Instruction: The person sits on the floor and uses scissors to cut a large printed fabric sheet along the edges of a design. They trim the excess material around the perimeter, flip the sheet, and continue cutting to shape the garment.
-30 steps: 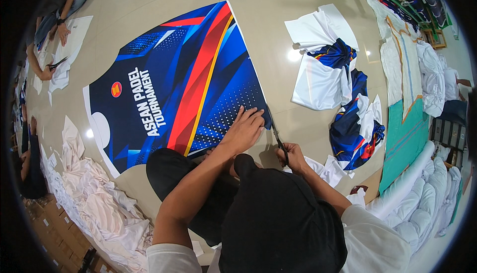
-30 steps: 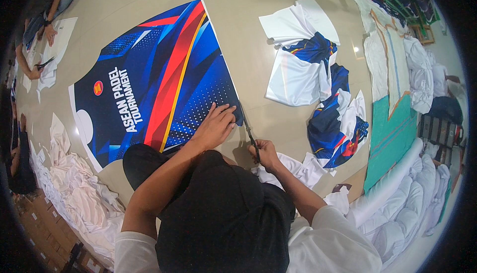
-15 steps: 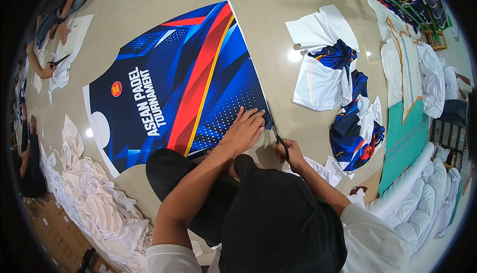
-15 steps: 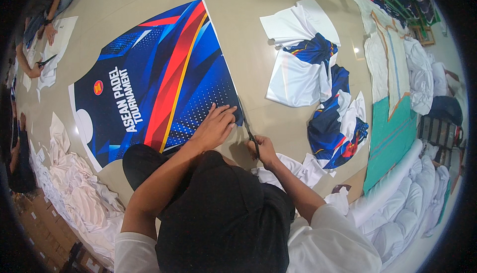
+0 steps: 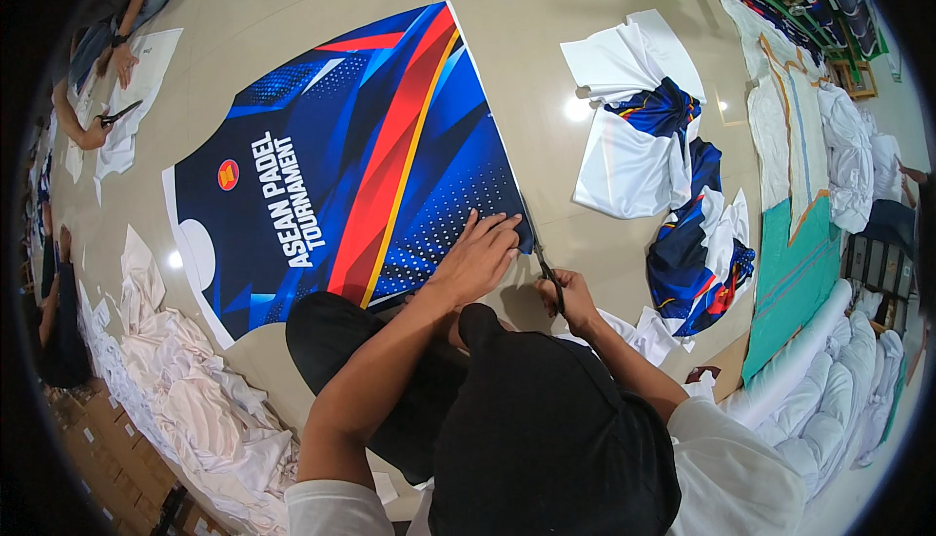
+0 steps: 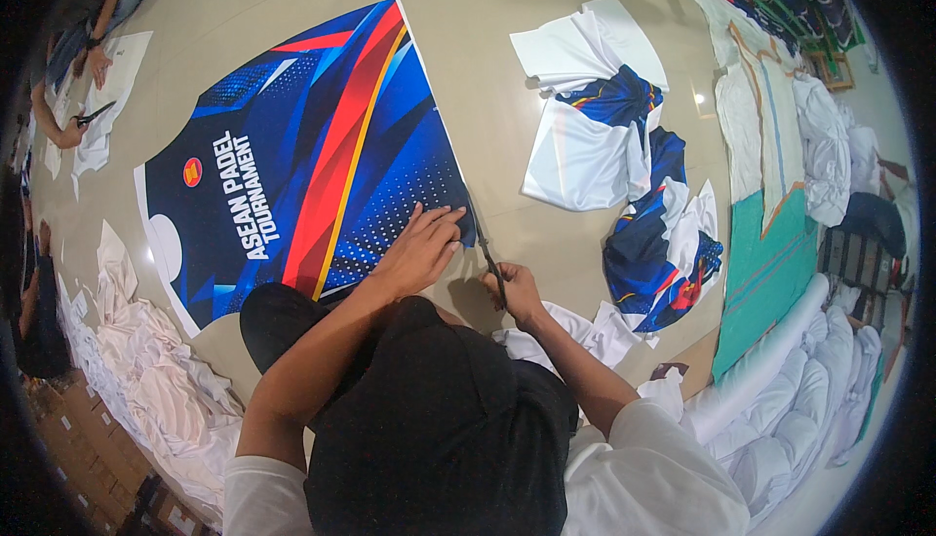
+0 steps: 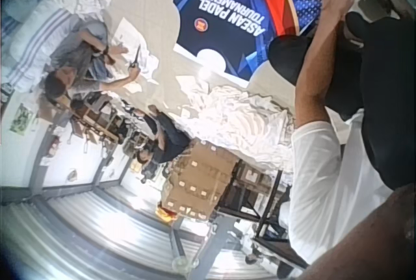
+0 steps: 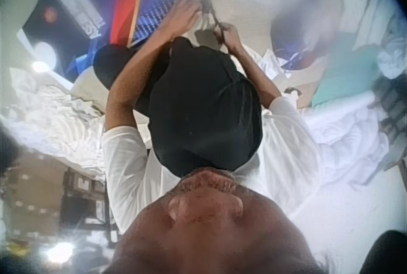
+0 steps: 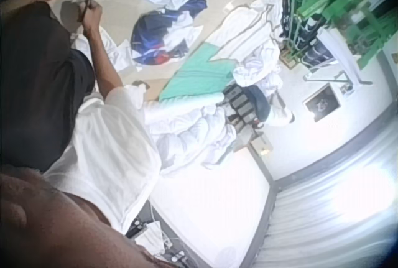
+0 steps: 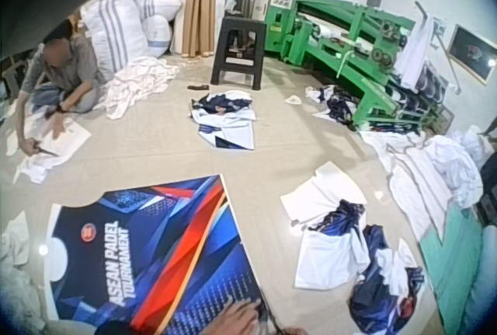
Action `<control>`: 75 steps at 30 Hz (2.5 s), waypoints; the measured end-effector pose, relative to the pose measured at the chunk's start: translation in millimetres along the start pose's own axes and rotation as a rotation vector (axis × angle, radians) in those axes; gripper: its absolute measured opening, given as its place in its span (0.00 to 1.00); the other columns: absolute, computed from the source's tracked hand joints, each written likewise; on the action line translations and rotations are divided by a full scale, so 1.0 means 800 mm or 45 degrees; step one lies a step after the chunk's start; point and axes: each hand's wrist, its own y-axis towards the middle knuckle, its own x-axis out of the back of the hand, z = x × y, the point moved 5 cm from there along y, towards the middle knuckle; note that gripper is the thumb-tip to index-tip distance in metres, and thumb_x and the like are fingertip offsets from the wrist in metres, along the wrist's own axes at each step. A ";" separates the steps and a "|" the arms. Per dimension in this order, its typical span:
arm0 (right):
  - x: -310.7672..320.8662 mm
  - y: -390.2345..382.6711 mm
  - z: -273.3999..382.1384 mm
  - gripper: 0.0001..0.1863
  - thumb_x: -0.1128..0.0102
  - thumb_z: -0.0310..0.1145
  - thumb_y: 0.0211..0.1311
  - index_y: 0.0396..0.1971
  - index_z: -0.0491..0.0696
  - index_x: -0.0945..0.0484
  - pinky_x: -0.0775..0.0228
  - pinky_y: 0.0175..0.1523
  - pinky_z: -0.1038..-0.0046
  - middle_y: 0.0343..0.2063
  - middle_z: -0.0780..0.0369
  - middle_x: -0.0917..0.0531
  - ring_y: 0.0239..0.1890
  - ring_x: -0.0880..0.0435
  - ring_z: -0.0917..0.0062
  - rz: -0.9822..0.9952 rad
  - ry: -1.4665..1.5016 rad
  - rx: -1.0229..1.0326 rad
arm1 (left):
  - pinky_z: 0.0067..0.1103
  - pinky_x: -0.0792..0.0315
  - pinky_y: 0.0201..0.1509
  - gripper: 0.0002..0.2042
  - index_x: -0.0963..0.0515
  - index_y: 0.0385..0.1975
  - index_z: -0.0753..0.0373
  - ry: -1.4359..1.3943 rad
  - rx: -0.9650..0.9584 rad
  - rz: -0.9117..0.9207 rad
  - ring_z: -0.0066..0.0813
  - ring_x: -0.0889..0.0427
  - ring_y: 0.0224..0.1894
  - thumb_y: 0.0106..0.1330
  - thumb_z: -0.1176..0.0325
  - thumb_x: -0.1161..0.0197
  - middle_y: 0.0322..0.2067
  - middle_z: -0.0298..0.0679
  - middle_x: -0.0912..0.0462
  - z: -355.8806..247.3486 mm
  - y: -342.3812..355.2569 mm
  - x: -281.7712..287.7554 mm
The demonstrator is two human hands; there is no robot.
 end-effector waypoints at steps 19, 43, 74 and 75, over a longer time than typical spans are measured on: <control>0.006 0.004 -0.011 0.10 0.30 0.34 0.63 0.26 0.46 0.21 0.32 0.23 0.78 0.18 0.67 0.22 0.17 0.24 0.83 0.027 -0.021 0.008 | 0.54 0.48 0.81 0.08 0.26 0.50 0.60 0.031 0.011 0.009 0.47 0.34 0.74 0.79 0.66 0.47 0.69 0.45 0.27 0.005 0.000 -0.005; 0.002 0.012 0.011 0.14 0.30 0.40 0.62 0.25 0.46 0.21 0.34 0.21 0.78 0.17 0.66 0.21 0.16 0.24 0.83 0.070 0.008 0.045 | 0.54 0.49 0.81 0.07 0.28 0.49 0.63 -0.021 -0.003 0.003 0.51 0.33 0.74 0.78 0.69 0.46 0.70 0.47 0.28 -0.001 -0.001 0.006; -0.002 0.016 0.022 0.15 0.28 0.40 0.60 0.25 0.45 0.21 0.34 0.21 0.77 0.16 0.67 0.23 0.15 0.25 0.83 0.032 -0.030 0.017 | 0.53 0.49 0.82 0.10 0.27 0.53 0.62 -0.036 0.031 0.016 0.48 0.34 0.74 0.80 0.65 0.49 0.71 0.44 0.29 0.002 -0.003 0.007; -0.002 0.019 0.022 0.15 0.29 0.40 0.60 0.25 0.45 0.21 0.35 0.22 0.78 0.16 0.67 0.23 0.15 0.25 0.83 0.035 -0.037 0.021 | 0.53 0.48 0.82 0.10 0.27 0.53 0.62 -0.044 0.031 0.012 0.47 0.34 0.74 0.80 0.65 0.49 0.71 0.44 0.30 0.001 -0.002 0.008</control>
